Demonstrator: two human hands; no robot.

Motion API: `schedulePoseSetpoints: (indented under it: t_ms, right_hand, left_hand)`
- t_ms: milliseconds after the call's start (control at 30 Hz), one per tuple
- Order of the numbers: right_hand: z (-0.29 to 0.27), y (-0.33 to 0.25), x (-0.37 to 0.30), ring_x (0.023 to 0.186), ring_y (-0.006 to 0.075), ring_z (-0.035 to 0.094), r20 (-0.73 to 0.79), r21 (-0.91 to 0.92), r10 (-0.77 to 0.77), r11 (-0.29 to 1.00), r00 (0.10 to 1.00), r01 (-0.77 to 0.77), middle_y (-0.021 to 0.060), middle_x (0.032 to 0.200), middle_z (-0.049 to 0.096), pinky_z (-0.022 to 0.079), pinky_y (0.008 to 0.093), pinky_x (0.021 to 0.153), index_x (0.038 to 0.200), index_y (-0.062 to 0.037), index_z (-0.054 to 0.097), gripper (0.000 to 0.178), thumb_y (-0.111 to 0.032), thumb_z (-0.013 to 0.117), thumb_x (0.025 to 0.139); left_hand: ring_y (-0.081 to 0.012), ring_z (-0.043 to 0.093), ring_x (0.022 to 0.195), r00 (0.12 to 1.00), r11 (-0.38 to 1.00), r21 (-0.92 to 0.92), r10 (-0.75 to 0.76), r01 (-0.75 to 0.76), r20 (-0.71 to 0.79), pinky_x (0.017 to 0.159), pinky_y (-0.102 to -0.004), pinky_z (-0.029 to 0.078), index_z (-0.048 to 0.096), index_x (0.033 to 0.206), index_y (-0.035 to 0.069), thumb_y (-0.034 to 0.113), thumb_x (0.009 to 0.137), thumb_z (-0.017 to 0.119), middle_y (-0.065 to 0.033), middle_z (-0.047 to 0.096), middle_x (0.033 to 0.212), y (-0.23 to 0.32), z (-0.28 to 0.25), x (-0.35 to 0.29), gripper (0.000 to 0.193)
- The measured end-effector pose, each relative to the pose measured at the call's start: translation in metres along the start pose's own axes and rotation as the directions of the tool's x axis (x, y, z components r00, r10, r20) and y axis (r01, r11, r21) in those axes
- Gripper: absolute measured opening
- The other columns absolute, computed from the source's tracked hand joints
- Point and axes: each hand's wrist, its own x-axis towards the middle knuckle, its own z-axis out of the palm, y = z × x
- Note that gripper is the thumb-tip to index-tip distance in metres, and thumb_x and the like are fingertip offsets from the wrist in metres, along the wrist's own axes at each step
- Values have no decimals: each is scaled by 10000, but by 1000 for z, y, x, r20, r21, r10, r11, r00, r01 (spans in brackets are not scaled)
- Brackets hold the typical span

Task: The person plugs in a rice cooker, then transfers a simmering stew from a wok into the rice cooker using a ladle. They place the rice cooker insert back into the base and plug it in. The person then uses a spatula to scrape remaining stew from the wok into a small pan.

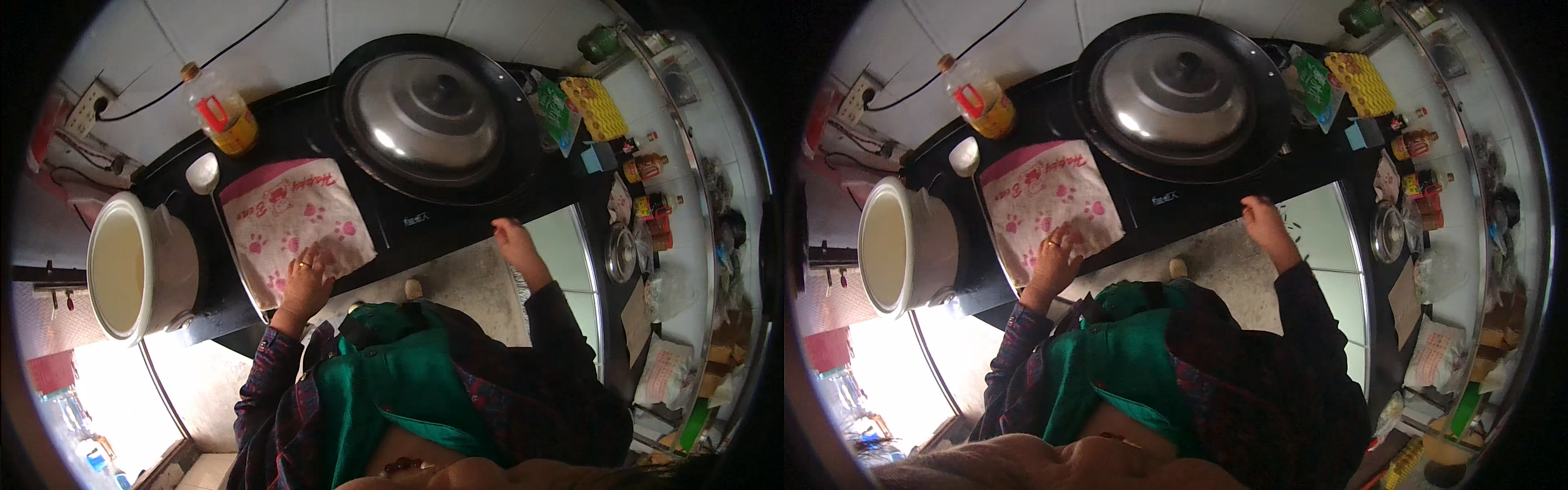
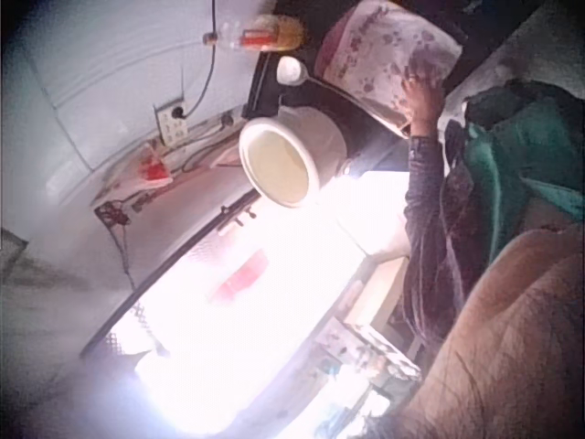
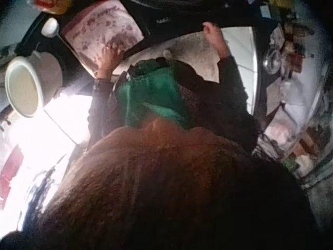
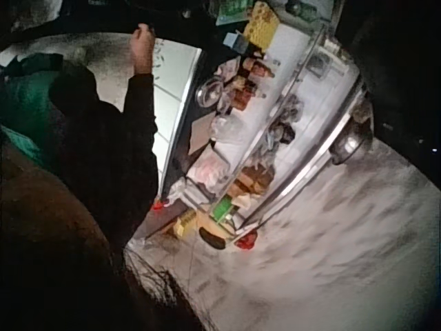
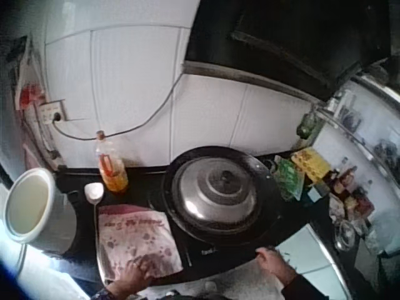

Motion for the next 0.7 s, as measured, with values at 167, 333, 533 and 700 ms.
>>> schedulePoseSetpoints:
  t_ms: [167,333,533,700]
  right_hand:
    - [-40,75,47,1003,406,539,-193,-275,-139,958,971,83,206,1074,568,465,451,863,1126,-20,571,303,-74,577,828]
    - [-52,96,92,1066,400,508,-99,-291,-336,910,936,296,200,1149,536,441,459,903,1165,-23,550,357,-85,589,815]
    - [-29,96,139,1068,402,520,84,-278,-492,823,866,495,205,1180,555,430,485,910,1198,-39,554,416,-167,588,803]
    - [-30,79,145,1233,391,415,163,-333,-470,801,867,497,186,1364,447,347,471,1019,1317,-58,479,523,-273,556,846]
  left_hand:
    - [-355,374,1298,997,997,68,39,-43,60,1054,-476,314,554,1215,117,269,755,674,-170,415,1388,20,17,11,499]
    - [-379,398,1267,998,998,-25,-63,63,5,1049,-474,326,547,1221,81,246,759,684,-197,421,1374,40,22,27,510]
    - [-407,436,1216,976,975,-70,-213,210,-39,1021,-468,369,540,1210,34,188,774,680,-232,422,1355,92,21,35,483]
    - [-400,475,1207,936,933,-245,-308,263,-170,984,-421,433,562,1174,13,115,812,668,-243,449,1339,113,-13,1,391]
